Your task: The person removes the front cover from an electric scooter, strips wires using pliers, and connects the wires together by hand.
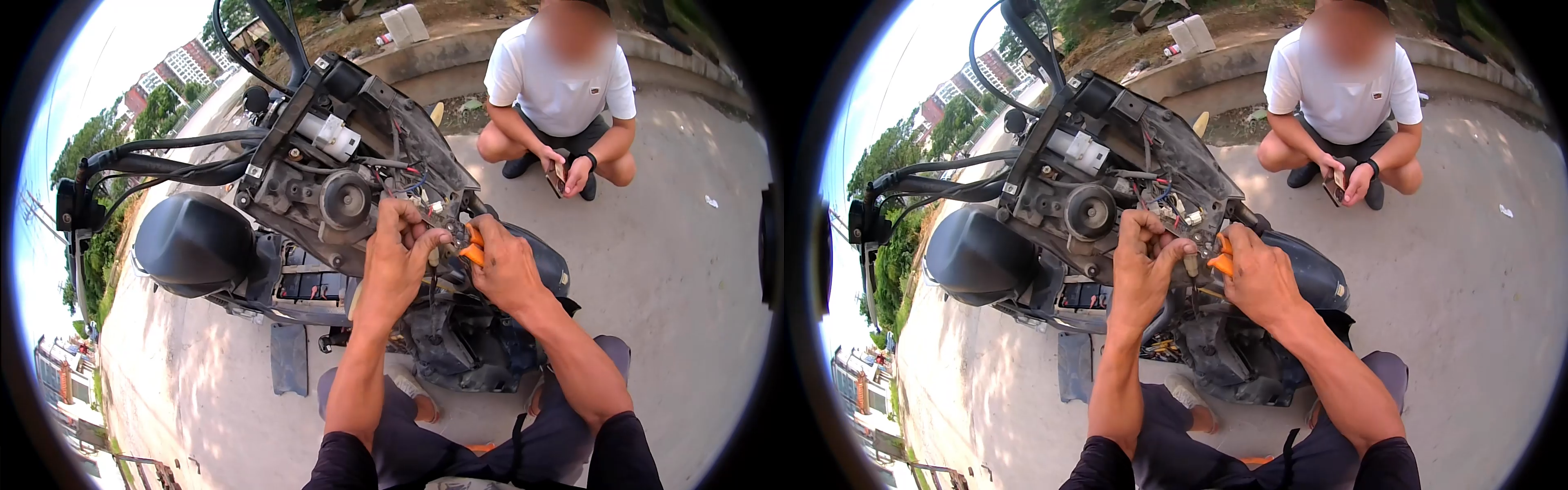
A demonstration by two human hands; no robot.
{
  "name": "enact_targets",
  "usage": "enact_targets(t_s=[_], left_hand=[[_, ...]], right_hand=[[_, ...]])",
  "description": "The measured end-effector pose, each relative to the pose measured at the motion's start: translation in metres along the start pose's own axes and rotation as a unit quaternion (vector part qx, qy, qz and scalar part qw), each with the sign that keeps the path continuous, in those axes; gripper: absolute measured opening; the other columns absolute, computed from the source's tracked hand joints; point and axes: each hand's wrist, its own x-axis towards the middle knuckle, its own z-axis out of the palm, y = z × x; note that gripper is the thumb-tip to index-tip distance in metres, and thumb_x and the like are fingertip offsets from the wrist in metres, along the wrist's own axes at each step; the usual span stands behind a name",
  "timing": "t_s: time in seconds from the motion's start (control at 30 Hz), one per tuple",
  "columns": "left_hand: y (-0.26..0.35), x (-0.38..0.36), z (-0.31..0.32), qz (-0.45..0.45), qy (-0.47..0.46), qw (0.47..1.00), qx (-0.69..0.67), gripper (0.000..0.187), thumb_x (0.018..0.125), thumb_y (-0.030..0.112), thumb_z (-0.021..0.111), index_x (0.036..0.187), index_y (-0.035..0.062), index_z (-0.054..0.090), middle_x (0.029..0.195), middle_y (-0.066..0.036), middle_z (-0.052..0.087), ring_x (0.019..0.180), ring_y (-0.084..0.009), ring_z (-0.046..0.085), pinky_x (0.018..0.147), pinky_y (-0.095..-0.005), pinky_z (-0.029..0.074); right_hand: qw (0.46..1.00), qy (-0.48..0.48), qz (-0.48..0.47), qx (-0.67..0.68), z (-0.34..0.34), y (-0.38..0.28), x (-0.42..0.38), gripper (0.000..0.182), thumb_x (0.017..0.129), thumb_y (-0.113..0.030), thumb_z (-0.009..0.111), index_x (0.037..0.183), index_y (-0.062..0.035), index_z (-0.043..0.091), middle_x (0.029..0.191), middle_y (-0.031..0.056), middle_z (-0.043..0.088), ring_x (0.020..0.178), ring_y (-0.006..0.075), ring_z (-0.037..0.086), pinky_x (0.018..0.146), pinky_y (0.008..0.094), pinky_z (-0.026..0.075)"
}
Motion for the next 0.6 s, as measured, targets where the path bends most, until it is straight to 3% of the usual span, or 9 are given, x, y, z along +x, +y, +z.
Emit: enact_targets(t_s=[0.07, 0.13, 0.17, 0.27, 0.33, 0.37, 0.47, 0.57, 0.6], left_hand=[[-0.001, 0.0, 0.0, -0.011, 0.012, 1.0, -0.017, 0.041, 0.092, 0.005, 0.086, 0.108, 0.0052, 0.048, 0.078, -0.001, 0.052, 0.071, -0.0093, 0.045, 0.063, -0.0267, 0.042], [-0.002, 0.002, 0.001, -0.021, 0.024, 0.998, -0.06, 0.042, 0.091, 0.005, 0.088, 0.106, 0.0058, 0.048, 0.077, 0.001, 0.048, 0.071, -0.0081, 0.041, 0.062, -0.0258, 0.04], [0.0, 0.003, 0.001, -0.03, 0.021, 0.998, -0.056, 0.042, 0.091, 0.005, 0.087, 0.106, 0.007, 0.048, 0.08, 0.002, 0.049, 0.073, -0.0067, 0.042, 0.064, -0.024, 0.039], [0.002, 0.003, 0.0, -0.049, 0.01, 0.997, -0.055, 0.043, 0.092, 0.003, 0.086, 0.107, 0.0093, 0.047, 0.086, 0.005, 0.051, 0.078, -0.0038, 0.043, 0.068, -0.0205, 0.038], [0.002, 0.003, -0.001, -0.045, 0.004, 0.996, -0.072, 0.042, 0.092, 0.003, 0.086, 0.106, 0.0094, 0.047, 0.085, 0.005, 0.049, 0.077, -0.0036, 0.042, 0.068, -0.0204, 0.037], [0.004, 0.003, -0.001, -0.046, 0.002, 0.997, -0.055, 0.042, 0.092, 0.002, 0.086, 0.106, 0.0094, 0.047, 0.085, 0.006, 0.049, 0.077, -0.0035, 0.042, 0.068, -0.0204, 0.036], [0.009, 0.004, 0.0, -0.047, -0.003, 0.999, -0.025, 0.042, 0.092, 0.001, 0.085, 0.104, 0.0097, 0.046, 0.085, 0.006, 0.048, 0.077, -0.0032, 0.041, 0.068, -0.0203, 0.036], [0.007, 0.002, 0.0, -0.054, 0.003, 0.998, -0.044, 0.042, 0.091, -0.001, 0.085, 0.101, 0.01, 0.046, 0.085, 0.006, 0.048, 0.076, -0.0029, 0.04, 0.067, -0.0202, 0.035], [0.007, 0.004, 0.0, -0.055, 0.007, 0.997, -0.052, 0.042, 0.091, -0.002, 0.085, 0.101, 0.0101, 0.046, 0.084, 0.006, 0.047, 0.076, -0.0028, 0.04, 0.067, -0.0203, 0.035]], right_hand=[[0.964, -0.099, 0.111, 0.219, -0.002, -0.003, 0.001, 0.022, 0.095, -0.011, 0.075, 0.11, -0.0031, 0.06, 0.078, 0.0059, 0.061, 0.066, 0.0214, 0.067, 0.056, 0.0356, 0.049], [0.767, -0.264, 0.301, 0.501, -0.015, -0.009, 0.005, 0.022, 0.098, -0.016, 0.076, 0.11, -0.004, 0.061, 0.072, -0.0011, 0.054, 0.059, 0.0124, 0.057, 0.053, 0.0306, 0.042], [0.682, -0.266, 0.336, 0.592, -0.016, -0.011, 0.002, 0.026, 0.1, -0.023, 0.079, 0.111, -0.0054, 0.063, 0.075, -0.006, 0.049, 0.06, 0.0041, 0.042, 0.052, 0.0246, 0.034], [0.752, -0.233, 0.339, 0.515, -0.014, -0.015, 0.002, 0.028, 0.097, -0.021, 0.08, 0.111, -0.0041, 0.063, 0.074, 0.0004, 0.057, 0.061, 0.0142, 0.056, 0.056, 0.0328, 0.044], [0.937, -0.101, 0.218, 0.253, -0.012, -0.018, -0.001, 0.029, 0.095, -0.02, 0.08, 0.111, -0.0032, 0.062, 0.078, 0.0068, 0.062, 0.071, 0.025, 0.065, 0.066, 0.0392, 0.05], [0.984, -0.027, 0.143, 0.107, -0.011, -0.02, -0.001, 0.029, 0.094, -0.019, 0.08, 0.11, -0.0027, 0.062, 0.08, 0.01, 0.065, 0.077, 0.0305, 0.07, 0.071, 0.0424, 0.053], [0.992, 0.048, 0.115, -0.003, -0.015, -0.027, 0.001, 0.032, 0.091, -0.016, 0.081, 0.113, -0.0013, 0.062, 0.094, 0.0191, 0.071, 0.102, 0.0418, 0.072, 0.086, 0.0478, 0.054], [0.992, 0.072, 0.083, -0.064, -0.013, -0.025, 0.005, 0.035, 0.092, -0.016, 0.082, 0.116, -0.0001, 0.062, 0.096, 0.014, 0.072, 0.097, 0.0339, 0.072, 0.084, 0.0436, 0.054], [0.984, 0.01, 0.151, 0.096, -0.007, -0.02, 0.003, 0.035, 0.093, -0.017, 0.082, 0.116, -0.0004, 0.062, 0.095, 0.0108, 0.07, 0.093, 0.0302, 0.07, 0.081, 0.042, 0.053]])
